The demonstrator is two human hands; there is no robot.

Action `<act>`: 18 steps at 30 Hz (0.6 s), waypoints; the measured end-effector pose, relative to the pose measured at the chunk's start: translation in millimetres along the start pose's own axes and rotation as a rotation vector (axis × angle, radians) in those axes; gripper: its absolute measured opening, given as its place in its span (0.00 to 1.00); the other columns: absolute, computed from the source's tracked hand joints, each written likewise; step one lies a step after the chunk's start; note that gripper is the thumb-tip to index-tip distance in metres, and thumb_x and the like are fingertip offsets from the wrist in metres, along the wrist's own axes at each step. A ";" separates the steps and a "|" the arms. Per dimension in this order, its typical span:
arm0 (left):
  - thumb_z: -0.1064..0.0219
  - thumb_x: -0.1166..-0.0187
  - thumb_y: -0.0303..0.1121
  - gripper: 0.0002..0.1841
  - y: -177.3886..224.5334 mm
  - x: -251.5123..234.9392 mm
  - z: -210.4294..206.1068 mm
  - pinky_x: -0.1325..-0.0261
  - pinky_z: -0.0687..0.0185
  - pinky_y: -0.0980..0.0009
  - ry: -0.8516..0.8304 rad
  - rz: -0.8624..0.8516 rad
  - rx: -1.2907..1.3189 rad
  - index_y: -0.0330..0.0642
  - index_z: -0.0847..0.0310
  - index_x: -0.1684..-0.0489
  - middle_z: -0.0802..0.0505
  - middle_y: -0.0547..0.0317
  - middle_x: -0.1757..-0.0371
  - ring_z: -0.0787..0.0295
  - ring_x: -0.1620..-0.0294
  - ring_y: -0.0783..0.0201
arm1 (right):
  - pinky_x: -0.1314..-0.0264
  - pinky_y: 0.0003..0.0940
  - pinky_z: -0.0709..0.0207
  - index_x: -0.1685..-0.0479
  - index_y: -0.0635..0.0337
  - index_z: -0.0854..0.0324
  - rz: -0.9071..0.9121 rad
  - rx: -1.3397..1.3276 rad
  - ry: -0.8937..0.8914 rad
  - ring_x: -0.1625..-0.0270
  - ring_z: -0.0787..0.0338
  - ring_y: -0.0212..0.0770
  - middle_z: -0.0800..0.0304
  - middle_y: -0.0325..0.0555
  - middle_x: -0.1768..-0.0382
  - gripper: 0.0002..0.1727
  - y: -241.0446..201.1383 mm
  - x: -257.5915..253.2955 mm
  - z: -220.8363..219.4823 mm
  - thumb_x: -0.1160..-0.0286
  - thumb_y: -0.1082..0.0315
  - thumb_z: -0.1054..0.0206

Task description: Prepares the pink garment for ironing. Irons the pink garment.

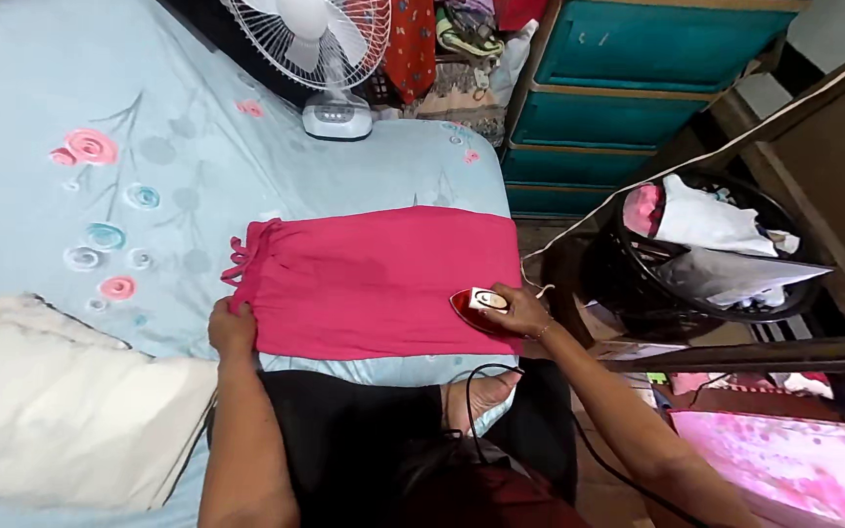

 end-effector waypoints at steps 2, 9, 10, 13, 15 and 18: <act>0.44 0.09 0.32 0.22 -0.6 0.0 0.0 0.19 0.38 0.31 -0.003 -0.007 -0.006 0.26 0.28 0.23 0.19 0.20 0.27 0.26 0.20 0.28 | 0.49 0.65 0.22 0.49 0.69 0.16 0.051 0.058 -0.055 0.52 0.08 0.63 0.09 0.63 0.60 0.34 -15.3 1.1 -7.3 0.27 0.39 0.33; 0.44 0.09 0.33 0.22 -0.5 1.1 -0.4 0.18 0.38 0.32 0.001 0.000 -0.014 0.27 0.28 0.22 0.19 0.21 0.27 0.26 0.20 0.28 | 0.54 0.65 0.21 0.53 0.69 0.15 0.257 0.144 -0.164 0.56 0.07 0.64 0.09 0.64 0.64 0.32 -31.3 16.2 -24.4 0.29 0.41 0.30; 0.43 0.10 0.32 0.23 -0.8 1.6 -0.1 0.18 0.39 0.31 -0.002 -0.014 -0.007 0.26 0.28 0.22 0.19 0.20 0.27 0.27 0.19 0.27 | 0.55 0.65 0.21 0.54 0.69 0.16 0.265 0.149 -0.167 0.56 0.07 0.64 0.09 0.64 0.65 0.32 -29.3 19.0 -23.5 0.29 0.42 0.30; 0.43 0.10 0.32 0.23 -1.9 0.9 -0.3 0.18 0.38 0.32 -0.003 -0.035 -0.016 0.25 0.28 0.22 0.19 0.20 0.27 0.27 0.20 0.27 | 0.55 0.65 0.20 0.56 0.70 0.15 0.281 0.155 -0.142 0.57 0.07 0.65 0.09 0.64 0.65 0.32 -17.0 25.1 -19.3 0.30 0.42 0.29; 0.43 0.09 0.32 0.23 -4.3 -1.0 -1.5 0.19 0.38 0.32 -0.005 -0.023 -0.025 0.26 0.28 0.22 0.19 0.20 0.27 0.26 0.20 0.27 | 0.56 0.65 0.20 0.57 0.71 0.15 0.286 0.163 -0.120 0.58 0.07 0.65 0.10 0.64 0.66 0.32 -9.3 30.0 -16.6 0.31 0.42 0.28; 0.44 0.09 0.33 0.22 -6.2 -3.9 -3.5 0.20 0.38 0.30 -0.003 -0.012 -0.029 0.27 0.28 0.22 0.19 0.20 0.27 0.26 0.21 0.25 | 0.62 0.62 0.20 0.63 0.70 0.16 0.321 0.185 -0.031 0.64 0.08 0.63 0.11 0.62 0.71 0.32 -1.5 37.4 -18.9 0.33 0.42 0.28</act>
Point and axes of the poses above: each hand's wrist, its own x-axis away from the middle knuckle, its own z-axis out of the back of the hand, y = z × x, the point moved 3 cm from there along -x, towards the middle knuckle
